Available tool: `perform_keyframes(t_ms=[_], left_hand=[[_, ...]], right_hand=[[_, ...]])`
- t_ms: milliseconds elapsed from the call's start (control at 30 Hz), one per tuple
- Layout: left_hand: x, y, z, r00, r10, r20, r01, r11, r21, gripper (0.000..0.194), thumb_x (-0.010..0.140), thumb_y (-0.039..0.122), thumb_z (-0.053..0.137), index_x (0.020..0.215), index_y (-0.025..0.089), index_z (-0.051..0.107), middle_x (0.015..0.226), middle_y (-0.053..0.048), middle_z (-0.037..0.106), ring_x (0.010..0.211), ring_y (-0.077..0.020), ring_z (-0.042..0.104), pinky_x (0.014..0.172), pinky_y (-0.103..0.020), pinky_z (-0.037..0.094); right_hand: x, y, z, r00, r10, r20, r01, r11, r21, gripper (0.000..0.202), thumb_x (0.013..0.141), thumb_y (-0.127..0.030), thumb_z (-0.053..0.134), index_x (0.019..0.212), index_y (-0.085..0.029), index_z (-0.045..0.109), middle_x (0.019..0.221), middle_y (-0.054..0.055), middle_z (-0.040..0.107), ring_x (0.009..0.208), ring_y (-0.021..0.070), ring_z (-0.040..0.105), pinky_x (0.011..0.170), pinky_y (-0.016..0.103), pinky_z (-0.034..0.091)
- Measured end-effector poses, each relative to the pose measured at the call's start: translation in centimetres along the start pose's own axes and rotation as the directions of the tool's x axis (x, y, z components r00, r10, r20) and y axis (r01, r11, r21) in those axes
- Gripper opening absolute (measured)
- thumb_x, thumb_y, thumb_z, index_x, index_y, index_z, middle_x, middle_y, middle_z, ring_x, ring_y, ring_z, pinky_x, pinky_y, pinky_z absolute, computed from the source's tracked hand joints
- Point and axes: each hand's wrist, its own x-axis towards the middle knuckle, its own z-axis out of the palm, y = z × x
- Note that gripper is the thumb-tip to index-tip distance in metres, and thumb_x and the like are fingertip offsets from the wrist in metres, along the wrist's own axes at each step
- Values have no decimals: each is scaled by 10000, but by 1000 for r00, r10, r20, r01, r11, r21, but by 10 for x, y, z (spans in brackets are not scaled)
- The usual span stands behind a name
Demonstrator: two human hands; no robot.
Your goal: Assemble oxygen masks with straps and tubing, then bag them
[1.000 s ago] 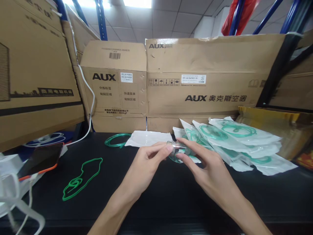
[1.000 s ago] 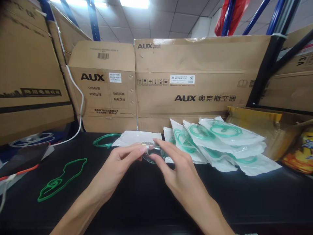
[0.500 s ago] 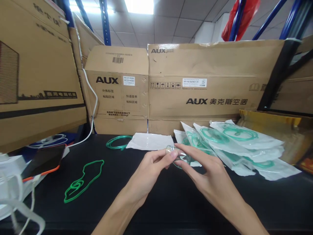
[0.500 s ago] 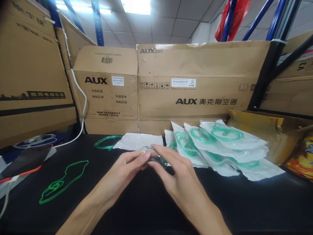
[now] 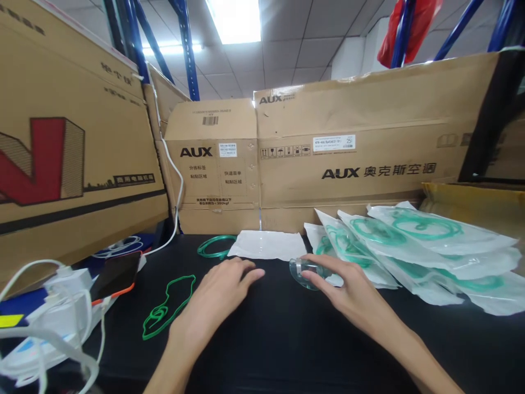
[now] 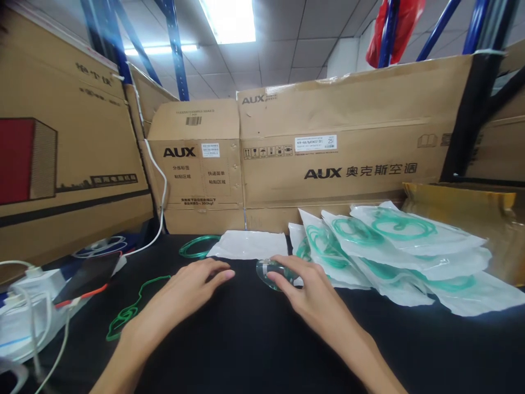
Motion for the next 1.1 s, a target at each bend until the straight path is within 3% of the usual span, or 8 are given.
perform_keyframes(t_ms=[233,333,400,500,600,667,900,1100], left_hand=[[-1,-90,-31,919,-390,-60,394,903,169,379,903,584,516,918,237,666,1064,-148,742,997,-397,679,841,-480,463],[1,-106,-32,887,-460,-39,459,872,170,382,833,604,578,790,227,619,851,-147,734,927,-434,690,769,-477,474],[4,-95,-24,897,-441,32,434,892,124,400,848,622,568,791,228,609,762,-107,723,814,-382,718,733,-438,490],[6,-52,-9,948,-277,158,285,958,-32,448,948,658,436,960,250,622,822,-25,744,673,-236,722,703,-336,513],[1,-6,-2,976,98,195,-24,936,-350,389,1011,576,411,1155,270,603,1059,-29,742,900,-208,720,780,-291,515],[-3,10,-5,975,188,121,-135,927,-349,335,1030,526,423,1178,295,615,1110,-21,726,996,-212,683,856,-304,491],[-3,4,-9,954,285,86,-261,940,-220,244,1042,385,471,1120,346,699,1207,22,712,1153,-229,619,985,-318,433],[-6,24,8,909,386,158,-335,901,-276,211,1004,342,547,1109,347,730,1177,19,715,1169,-237,606,1003,-315,425]], right_hand=[[0,-1,-7,1000,16,7,-17,1000,23,276,959,-403,665,1172,-258,762,1177,65,789,1103,286,727,1006,443,552],[0,-2,-10,1000,15,18,-16,999,34,271,959,-407,668,1170,-267,764,1184,57,787,1111,277,724,1006,425,549],[-1,-4,-11,1000,6,23,-7,999,40,275,959,-416,672,1178,-275,760,1200,50,783,1127,273,719,1016,416,543],[-1,-8,-15,1000,-8,21,7,999,39,269,950,-417,689,1169,-278,764,1209,40,782,1137,267,718,1026,403,542],[-1,-10,-21,1000,-28,-2,28,999,28,268,943,-411,699,1160,-270,769,1199,46,788,1114,273,731,1003,401,562],[0,-9,-26,999,-44,-25,44,999,14,282,940,-422,698,1162,-264,771,1195,57,791,1103,286,737,995,419,571],[0,-6,-40,998,-14,-60,11,999,-47,315,918,-465,707,1147,-262,782,1187,62,794,1100,299,739,975,420,578],[-2,-9,-42,991,81,109,-74,995,-63,312,940,-500,671,1142,-290,783,1199,27,789,1144,284,716,1011,408,541]])
